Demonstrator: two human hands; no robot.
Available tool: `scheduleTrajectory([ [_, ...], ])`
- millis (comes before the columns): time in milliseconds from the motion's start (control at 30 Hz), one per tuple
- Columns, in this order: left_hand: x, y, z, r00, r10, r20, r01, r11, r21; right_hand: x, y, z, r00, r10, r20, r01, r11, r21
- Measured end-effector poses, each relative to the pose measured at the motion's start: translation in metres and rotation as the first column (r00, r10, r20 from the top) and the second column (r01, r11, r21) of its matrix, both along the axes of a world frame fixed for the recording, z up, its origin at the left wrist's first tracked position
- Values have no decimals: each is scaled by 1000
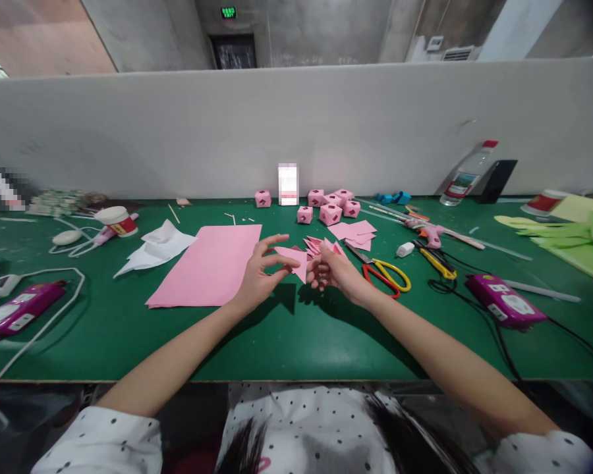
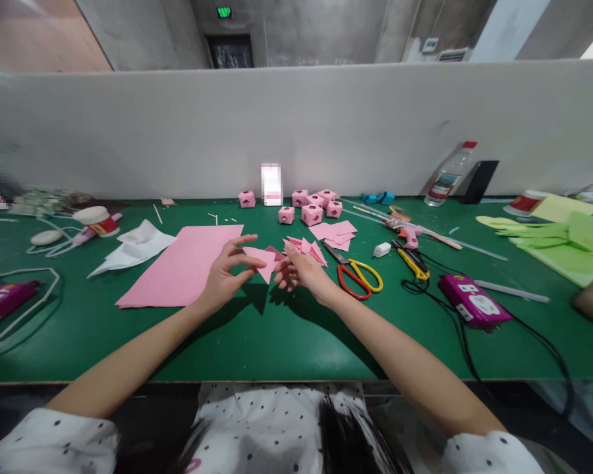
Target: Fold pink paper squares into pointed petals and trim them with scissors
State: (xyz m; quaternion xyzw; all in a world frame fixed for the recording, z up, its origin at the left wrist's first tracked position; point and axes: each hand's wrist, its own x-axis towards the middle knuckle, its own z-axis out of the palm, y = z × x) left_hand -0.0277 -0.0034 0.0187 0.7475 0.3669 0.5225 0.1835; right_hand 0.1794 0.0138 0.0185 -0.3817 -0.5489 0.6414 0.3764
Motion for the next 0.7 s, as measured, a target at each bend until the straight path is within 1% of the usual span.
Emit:
scheduleTrajectory([
  [33,0,0,-1,1000,20,-11,-20,999,28,-1,-1,-1,999,30,13,-30,1000,3],
  [100,0,1,-3,999,24,-23,-23,999,40,-3,-4,-3,998,61,32,-64,996,67],
  [167,2,1,-4,1000,14,8,-14,1000,21,-5,-5,-4,999,45,30,-49,987,155],
  [233,5,0,-2,994,15,111,-8,998,-58,-5,-5,-4,1000,2,20,-6,976,217],
  [267,6,0,-1,982,13,186,11,992,-129,-5,-4,-3,1000,-16,23,10,970,242],
  [300,8,0,1,963,7,270,55,974,-222,-4,-3,-2,999,-25,32,16,964,266],
  [333,9,0,2,950,-15,313,125,935,-333,-3,-3,-2,999,-26,43,13,958,286],
  [367,10,0,3,935,-28,355,190,882,-431,-3,-2,-1,998,-23,55,5,953,302],
  [433,12,0,5,902,0,431,264,791,-551,-1,-1,0,997,-13,74,-12,945,326],
  [500,13,0,6,871,52,489,290,748,-597,-1,-1,0,996,-16,82,-13,940,340],
  [533,13,-1,6,866,56,497,303,731,-611,-1,-1,-1,996,-19,89,-13,938,347],
  [567,12,-1,6,874,32,484,322,710,-627,-1,-1,-2,995,-21,99,-15,936,353],
  [633,11,-3,6,903,-63,425,355,664,-658,-1,0,-4,992,-21,122,-25,931,365],
  [700,10,-3,6,917,-149,370,374,643,-668,-2,1,-4,989,-16,150,-42,923,382],
])
